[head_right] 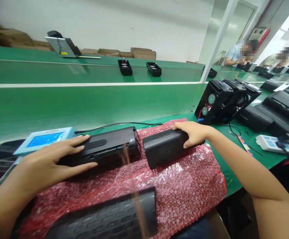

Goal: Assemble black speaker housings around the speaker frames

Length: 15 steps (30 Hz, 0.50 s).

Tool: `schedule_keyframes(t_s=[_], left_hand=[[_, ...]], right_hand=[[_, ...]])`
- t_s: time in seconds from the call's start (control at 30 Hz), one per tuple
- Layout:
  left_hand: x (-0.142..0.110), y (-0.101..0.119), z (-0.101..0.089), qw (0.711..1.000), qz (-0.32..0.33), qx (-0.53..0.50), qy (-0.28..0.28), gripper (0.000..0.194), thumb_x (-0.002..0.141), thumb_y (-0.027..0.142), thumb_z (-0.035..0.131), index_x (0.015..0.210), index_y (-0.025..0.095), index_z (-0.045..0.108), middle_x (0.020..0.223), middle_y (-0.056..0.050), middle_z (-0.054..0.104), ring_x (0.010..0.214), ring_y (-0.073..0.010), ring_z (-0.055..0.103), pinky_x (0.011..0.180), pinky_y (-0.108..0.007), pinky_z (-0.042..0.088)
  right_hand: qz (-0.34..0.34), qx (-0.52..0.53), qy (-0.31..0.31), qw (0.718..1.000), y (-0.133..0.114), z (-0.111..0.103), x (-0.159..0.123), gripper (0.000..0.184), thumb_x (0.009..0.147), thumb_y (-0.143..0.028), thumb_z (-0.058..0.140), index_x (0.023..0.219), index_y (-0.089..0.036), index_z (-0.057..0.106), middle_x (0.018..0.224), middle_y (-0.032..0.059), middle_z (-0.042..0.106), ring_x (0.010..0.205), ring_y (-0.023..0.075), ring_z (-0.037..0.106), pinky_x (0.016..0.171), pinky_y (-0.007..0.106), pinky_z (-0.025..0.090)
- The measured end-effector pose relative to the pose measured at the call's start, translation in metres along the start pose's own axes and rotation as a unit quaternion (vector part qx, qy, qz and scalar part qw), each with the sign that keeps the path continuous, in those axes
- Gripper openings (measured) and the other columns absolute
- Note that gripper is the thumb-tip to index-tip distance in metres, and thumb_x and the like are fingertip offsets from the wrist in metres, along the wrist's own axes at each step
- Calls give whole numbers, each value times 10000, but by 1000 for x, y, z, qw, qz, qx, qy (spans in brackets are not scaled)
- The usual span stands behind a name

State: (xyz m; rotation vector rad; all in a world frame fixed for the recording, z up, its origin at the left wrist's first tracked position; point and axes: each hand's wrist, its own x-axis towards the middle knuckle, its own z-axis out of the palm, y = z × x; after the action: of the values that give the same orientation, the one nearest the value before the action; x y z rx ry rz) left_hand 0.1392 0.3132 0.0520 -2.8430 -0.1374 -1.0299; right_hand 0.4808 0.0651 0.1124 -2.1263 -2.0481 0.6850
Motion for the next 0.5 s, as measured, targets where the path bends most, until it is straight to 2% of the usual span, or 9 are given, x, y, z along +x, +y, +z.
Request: schedule_keyframes(t_s=[0.13,0.33,0.5], left_hand=[[0,0,1,1000,6,-2,9,367,764,535,594,825,174,609,1000,-134,700,798,-238,695,721,-364,571],[-1,2,-1,1000,3,-9,-5,348,775,510,594,796,163,593,1005,-165,692,830,-256,690,725,-386,571],[-2,2,-3,1000,-11,-6,-20,349,791,521,565,809,174,590,1028,-155,689,877,-248,685,767,-375,568]], right_hand=[[7,6,37,999,0,4,4,633,559,-382,779,1102,-197,513,1157,80,564,1033,288,533,881,391,415],[76,53,60,994,-2,8,11,567,511,-326,796,1020,-223,567,1098,33,594,994,274,541,872,375,406],[57,40,53,996,-2,6,12,567,511,-325,795,1013,-218,554,1072,42,592,965,266,542,834,361,412]])
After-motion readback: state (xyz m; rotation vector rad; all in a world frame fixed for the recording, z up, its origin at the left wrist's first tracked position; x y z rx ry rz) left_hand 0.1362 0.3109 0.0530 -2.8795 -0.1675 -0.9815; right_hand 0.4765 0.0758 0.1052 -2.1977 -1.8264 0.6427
